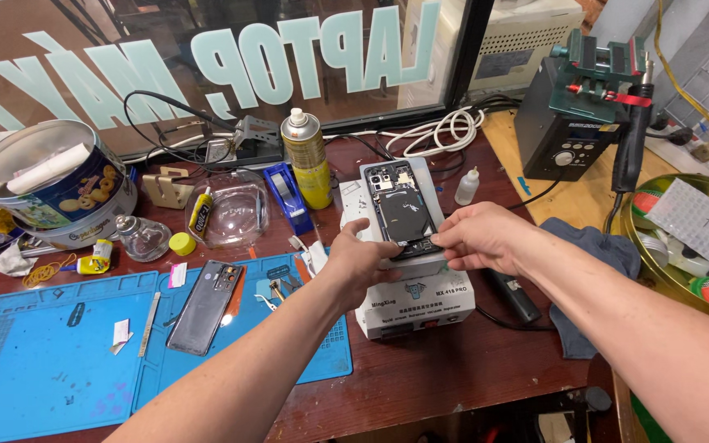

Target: The person reassembles a smartphone by connecting internal ribbon cables, placing a black shielding plate over the motherboard, and securing screws with a screwdriver. The device remains open on the workbench throughout the clip.

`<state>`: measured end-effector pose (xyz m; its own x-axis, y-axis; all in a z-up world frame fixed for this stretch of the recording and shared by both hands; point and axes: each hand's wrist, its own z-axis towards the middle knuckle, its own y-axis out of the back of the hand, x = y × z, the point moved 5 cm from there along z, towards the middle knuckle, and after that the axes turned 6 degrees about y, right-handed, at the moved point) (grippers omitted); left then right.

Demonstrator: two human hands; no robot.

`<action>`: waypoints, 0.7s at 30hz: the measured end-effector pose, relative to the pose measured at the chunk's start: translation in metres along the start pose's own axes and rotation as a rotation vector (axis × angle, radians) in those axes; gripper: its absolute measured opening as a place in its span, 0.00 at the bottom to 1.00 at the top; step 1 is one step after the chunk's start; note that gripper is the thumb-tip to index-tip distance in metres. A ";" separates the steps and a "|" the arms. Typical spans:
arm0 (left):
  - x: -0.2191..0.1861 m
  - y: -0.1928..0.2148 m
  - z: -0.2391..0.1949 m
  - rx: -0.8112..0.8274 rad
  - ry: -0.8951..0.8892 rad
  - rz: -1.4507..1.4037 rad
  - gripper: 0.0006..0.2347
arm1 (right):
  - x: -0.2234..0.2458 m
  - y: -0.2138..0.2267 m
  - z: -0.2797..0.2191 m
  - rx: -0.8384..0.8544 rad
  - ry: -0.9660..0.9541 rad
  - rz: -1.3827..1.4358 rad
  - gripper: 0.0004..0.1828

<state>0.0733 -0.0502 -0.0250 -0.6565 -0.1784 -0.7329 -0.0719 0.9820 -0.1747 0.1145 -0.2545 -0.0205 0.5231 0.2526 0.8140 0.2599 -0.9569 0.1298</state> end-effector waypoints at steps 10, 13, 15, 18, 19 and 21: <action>0.003 0.003 -0.008 0.029 -0.123 -0.031 0.34 | -0.004 0.001 -0.003 0.026 -0.009 0.086 0.08; -0.002 0.010 -0.008 -0.038 -0.007 -0.025 0.34 | -0.001 0.000 -0.004 0.007 0.012 0.046 0.08; -0.008 0.004 -0.008 -0.093 -0.005 0.063 0.38 | 0.002 0.001 -0.006 -0.001 0.020 0.027 0.09; -0.012 -0.005 -0.010 -0.130 -0.040 0.240 0.37 | 0.002 0.000 -0.009 -0.005 0.022 0.005 0.10; -0.012 -0.007 -0.012 -0.121 -0.074 0.255 0.37 | 0.003 -0.001 -0.009 -0.004 0.025 -0.002 0.10; -0.009 -0.010 -0.018 -0.109 -0.138 0.286 0.36 | 0.003 -0.002 -0.010 -0.007 0.022 0.001 0.09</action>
<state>0.0662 -0.0568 -0.0048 -0.5545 0.1059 -0.8254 0.0160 0.9930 0.1167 0.1074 -0.2531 -0.0124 0.5056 0.2485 0.8262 0.2541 -0.9580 0.1327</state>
